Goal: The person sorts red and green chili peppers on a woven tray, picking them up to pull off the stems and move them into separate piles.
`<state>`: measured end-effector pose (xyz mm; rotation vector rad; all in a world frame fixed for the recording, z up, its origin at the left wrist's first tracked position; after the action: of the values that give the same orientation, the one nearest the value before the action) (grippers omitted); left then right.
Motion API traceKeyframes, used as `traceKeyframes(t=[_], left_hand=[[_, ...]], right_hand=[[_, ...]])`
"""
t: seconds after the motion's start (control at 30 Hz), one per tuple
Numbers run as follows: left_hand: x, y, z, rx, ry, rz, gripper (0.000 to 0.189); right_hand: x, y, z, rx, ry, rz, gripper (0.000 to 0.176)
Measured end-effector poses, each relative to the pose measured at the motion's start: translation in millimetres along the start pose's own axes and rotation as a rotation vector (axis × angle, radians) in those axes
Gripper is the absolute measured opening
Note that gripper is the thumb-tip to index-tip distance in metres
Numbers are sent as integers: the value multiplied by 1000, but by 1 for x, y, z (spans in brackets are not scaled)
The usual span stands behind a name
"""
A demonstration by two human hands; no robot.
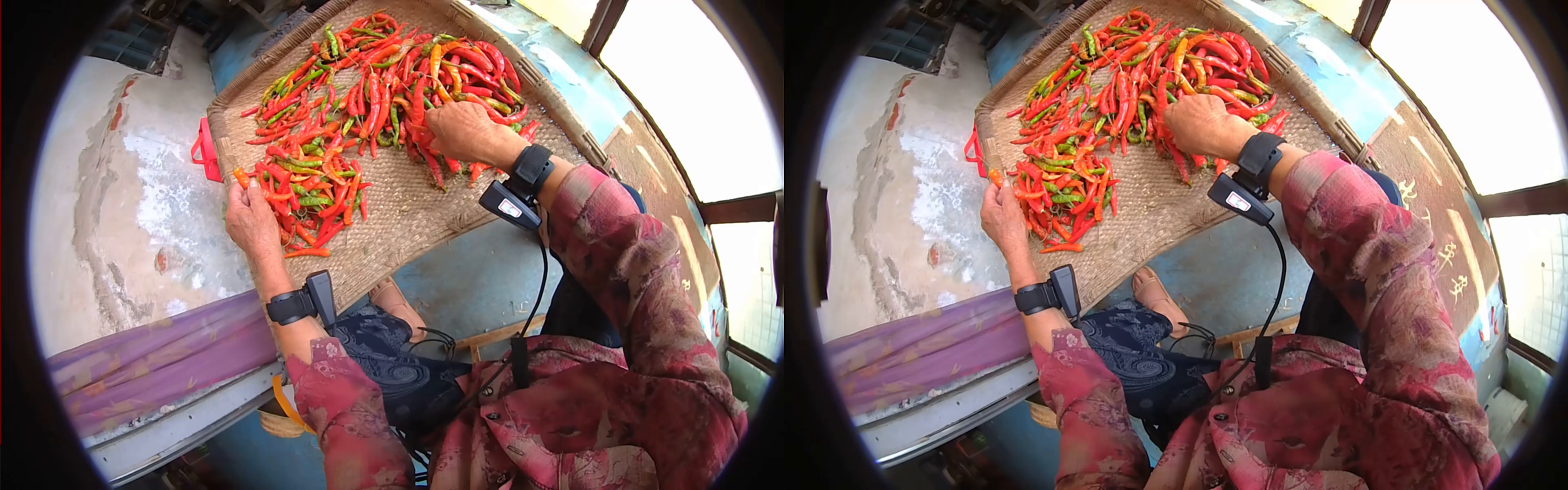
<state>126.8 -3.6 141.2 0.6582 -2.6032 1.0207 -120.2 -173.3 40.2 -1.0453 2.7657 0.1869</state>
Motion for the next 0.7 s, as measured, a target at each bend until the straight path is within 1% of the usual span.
traceKeyframes(t=[0.07,0.1,0.17,0.2,0.23,0.3,0.37,0.43,0.47,0.5,0.57,0.63,0.7], left_hand=[[-16,0,3,-58,-86,-29,35],[-17,0,3,-54,-92,-33,35],[-10,-1,-3,90,44,56,35],[4,-1,-4,116,131,91,31],[19,1,-5,117,130,89,31],[49,10,13,-37,247,75,25],[70,27,44,-207,464,42,22],[106,47,62,-373,471,78,22],[114,56,72,-419,485,105,22],[121,65,83,-468,500,134,22],[135,72,90,-492,528,170,20],[139,77,97,-546,610,61,19],[135,77,101,-550,653,33,17]], right_hand=[[-2,2,4,-12,39,3,15],[-5,4,5,-23,75,12,13],[-9,4,9,-32,79,5,11],[-8,1,12,-10,78,21,12],[-6,0,12,12,79,38,12],[-3,-3,12,46,52,46,12],[-5,-5,7,79,25,50,12],[-16,-2,-13,102,-333,-61,13],[-21,-2,-11,-56,-642,-70,14],[-26,1,-17,-56,-643,-68,14],[-33,9,-12,-300,-1053,15,20],[-31,12,-13,-316,-1040,43,20],[-32,13,-11,-353,-1186,-6,19]])
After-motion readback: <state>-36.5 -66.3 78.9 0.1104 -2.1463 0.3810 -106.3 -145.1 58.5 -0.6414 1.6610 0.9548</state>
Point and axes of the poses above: each hand's wrist, its own y-axis away from the middle knuckle, its own z-axis out of the palm, x = y × z, the point moved 9 cm from there along -y, towards the middle knuckle, and after that the axes turned 10 degrees about z, right-handed, at the moved point
